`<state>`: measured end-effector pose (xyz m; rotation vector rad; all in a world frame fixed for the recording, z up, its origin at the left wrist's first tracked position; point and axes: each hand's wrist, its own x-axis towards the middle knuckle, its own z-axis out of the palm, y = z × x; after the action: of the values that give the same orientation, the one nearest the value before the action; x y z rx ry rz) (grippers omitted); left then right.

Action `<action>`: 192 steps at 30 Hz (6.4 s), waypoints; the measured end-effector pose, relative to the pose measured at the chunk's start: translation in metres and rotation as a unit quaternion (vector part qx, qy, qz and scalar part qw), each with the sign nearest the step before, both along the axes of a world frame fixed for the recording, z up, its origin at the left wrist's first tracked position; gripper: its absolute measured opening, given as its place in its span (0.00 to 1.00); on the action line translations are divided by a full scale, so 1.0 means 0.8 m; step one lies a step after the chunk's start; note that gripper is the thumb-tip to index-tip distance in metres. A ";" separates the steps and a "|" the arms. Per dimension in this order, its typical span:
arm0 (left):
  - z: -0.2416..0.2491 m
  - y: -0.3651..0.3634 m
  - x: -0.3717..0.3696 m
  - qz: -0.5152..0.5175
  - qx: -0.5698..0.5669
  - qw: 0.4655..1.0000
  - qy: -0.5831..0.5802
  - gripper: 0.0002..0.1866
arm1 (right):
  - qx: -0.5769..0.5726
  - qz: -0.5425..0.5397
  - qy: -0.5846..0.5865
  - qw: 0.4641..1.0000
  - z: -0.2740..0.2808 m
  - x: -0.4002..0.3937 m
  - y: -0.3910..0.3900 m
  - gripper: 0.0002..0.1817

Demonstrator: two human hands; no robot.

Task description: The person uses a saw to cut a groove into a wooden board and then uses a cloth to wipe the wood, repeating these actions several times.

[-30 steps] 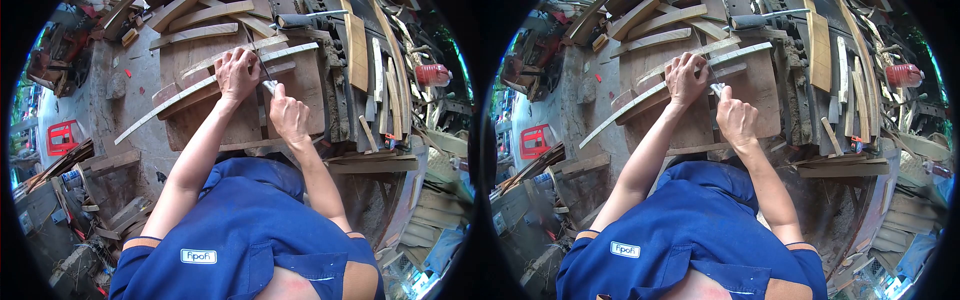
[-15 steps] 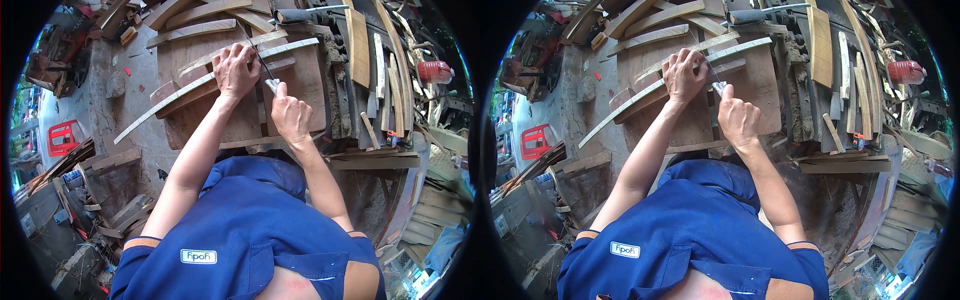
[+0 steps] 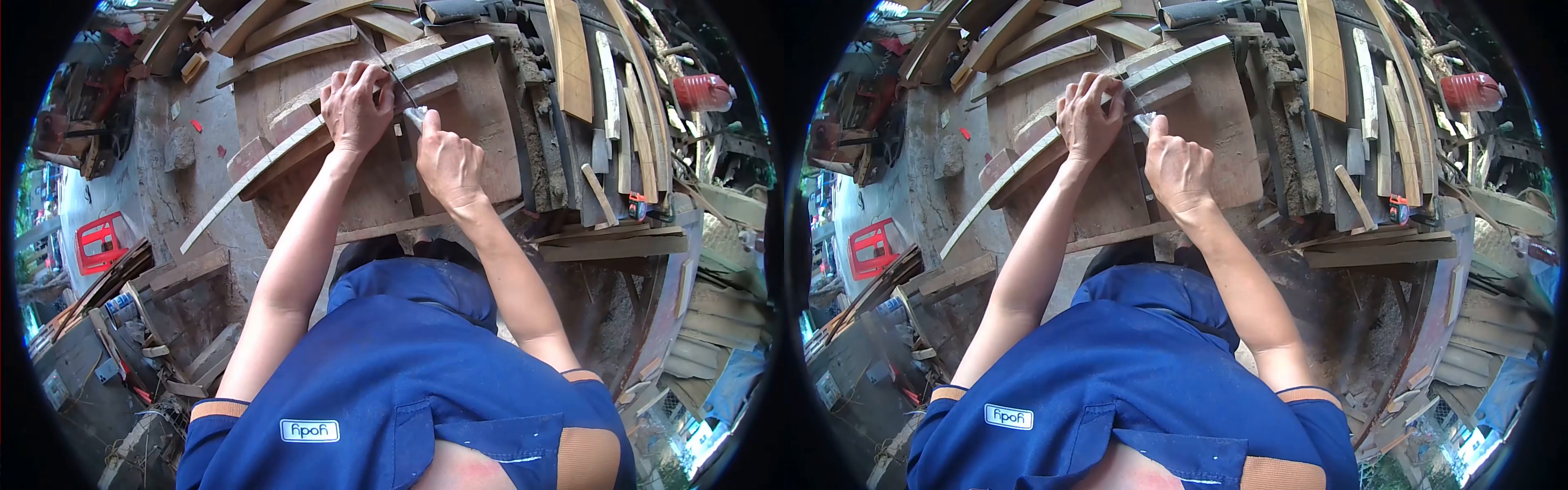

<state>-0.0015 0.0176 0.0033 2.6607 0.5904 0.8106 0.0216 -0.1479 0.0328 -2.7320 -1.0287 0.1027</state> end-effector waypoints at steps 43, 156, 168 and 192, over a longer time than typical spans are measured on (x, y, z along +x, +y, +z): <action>0.008 -0.003 -0.017 -0.029 0.010 0.999 0.013 0.10 | 0.113 -0.047 0.093 0.988 -0.016 0.046 -0.031 0.13; -0.015 -0.012 0.015 -0.005 0.002 0.999 -0.048 0.06 | 0.051 0.003 0.019 0.999 -0.007 0.042 0.020 0.10; -0.017 -0.010 0.016 -0.017 -0.032 0.999 -0.036 0.07 | 0.062 0.006 0.017 0.998 -0.017 0.042 0.011 0.09; -0.013 -0.013 0.014 -0.014 -0.007 0.999 -0.030 0.07 | 0.059 0.004 -0.005 0.998 -0.018 0.048 0.028 0.09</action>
<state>0.0101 0.0071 -0.0070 2.6163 0.5406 0.8731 0.0602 -0.1252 0.0184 -2.6243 -1.0152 0.0278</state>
